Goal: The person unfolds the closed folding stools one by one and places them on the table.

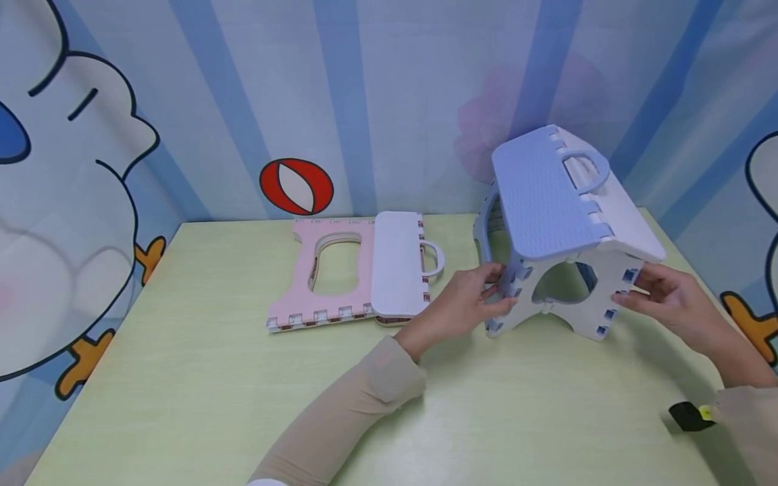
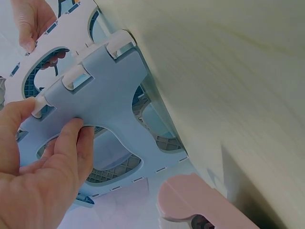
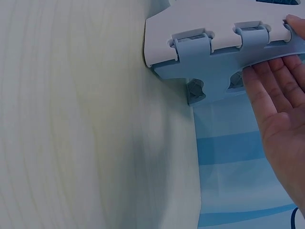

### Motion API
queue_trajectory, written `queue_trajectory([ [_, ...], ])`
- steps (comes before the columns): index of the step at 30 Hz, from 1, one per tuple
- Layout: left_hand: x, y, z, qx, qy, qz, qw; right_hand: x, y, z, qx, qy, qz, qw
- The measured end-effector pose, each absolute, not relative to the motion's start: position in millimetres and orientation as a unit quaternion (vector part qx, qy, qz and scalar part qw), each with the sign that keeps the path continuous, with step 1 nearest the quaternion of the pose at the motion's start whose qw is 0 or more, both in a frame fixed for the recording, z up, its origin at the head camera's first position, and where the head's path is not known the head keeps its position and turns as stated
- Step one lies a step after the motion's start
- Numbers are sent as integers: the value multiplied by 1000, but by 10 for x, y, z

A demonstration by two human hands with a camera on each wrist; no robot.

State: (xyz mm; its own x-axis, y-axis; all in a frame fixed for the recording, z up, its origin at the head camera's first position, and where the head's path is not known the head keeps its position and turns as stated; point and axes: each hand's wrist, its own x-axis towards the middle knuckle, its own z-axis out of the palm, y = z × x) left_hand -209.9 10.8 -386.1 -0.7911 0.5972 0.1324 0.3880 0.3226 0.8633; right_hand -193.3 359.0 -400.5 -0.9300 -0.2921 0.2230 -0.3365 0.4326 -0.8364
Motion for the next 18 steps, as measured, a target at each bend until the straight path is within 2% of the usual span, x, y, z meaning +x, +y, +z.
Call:
queue_trajectory([
  [11,-2100,108,-3863,305,802,503,105,-1903,3556,-3955,155,-858,489,25],
  [18,-2109,109,-3865,302,796,511,115,-1918,3580,-3970,175,-852,493,23],
])
